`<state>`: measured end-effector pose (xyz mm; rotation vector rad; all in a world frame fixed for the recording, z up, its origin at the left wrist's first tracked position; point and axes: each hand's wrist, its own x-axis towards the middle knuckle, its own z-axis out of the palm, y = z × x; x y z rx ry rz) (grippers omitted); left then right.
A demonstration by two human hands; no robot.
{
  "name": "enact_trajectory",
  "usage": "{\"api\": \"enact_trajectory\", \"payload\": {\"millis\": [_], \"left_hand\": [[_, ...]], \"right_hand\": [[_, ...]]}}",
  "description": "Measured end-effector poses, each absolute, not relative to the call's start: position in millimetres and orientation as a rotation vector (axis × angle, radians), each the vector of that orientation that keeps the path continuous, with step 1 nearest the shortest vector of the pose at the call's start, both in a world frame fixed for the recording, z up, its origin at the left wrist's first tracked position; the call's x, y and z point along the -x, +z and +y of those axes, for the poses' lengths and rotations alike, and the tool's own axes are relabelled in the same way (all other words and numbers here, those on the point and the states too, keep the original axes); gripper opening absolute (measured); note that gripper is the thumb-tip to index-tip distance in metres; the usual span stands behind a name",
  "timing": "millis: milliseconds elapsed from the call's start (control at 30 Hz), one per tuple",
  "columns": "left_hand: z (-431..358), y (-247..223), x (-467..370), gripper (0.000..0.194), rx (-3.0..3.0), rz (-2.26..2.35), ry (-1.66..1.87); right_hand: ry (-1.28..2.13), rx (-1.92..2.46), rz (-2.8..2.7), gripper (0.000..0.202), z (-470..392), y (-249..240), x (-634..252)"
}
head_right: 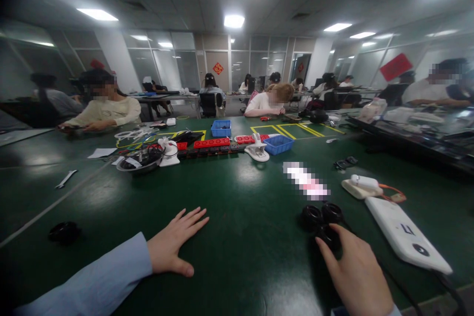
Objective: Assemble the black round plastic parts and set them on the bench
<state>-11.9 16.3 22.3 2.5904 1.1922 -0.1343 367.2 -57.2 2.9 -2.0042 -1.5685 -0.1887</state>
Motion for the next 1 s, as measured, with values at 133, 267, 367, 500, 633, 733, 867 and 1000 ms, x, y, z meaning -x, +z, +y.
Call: {"api": "enact_trajectory", "payload": {"millis": [133,267,367,500,633,733,867,1000], "left_hand": [[15.9,23.2,10.7,0.101,-2.583,1.206,-0.137],[16.3,21.4,11.1,0.102,-2.596,1.201,-0.145],[16.7,20.1,12.2,0.101,-2.610,1.187,-0.139],[16.7,19.8,13.2,0.101,-2.609,1.189,-0.114],[12.1,18.1,11.6,0.098,-2.630,1.226,-0.066],[2.9,20.1,11.1,0.086,-2.736,1.242,0.066],[-7.7,42.2,31.9,0.065,-2.899,1.393,0.369],[-10.7,78.0,99.5,0.047,-2.697,2.071,0.708]], "right_hand": [[-0.247,2.031,-1.621,0.053,-54.5,-5.9,-371.1],[-0.400,2.049,-1.599,0.064,-55.7,4.4,-368.7],[-0.535,1.924,-1.512,0.068,-60.1,20.3,-354.5],[-0.479,1.631,-1.580,0.049,-66.8,32.1,-312.6],[-0.261,1.459,-1.731,0.037,-70.4,23.4,-260.1],[-0.115,1.432,-1.792,0.040,-71.6,12.1,-234.1],[0.033,1.402,-1.889,0.042,-70.0,-1.9,-230.2],[0.112,1.375,-1.936,0.042,-62.1,-11.5,-241.5]]}}
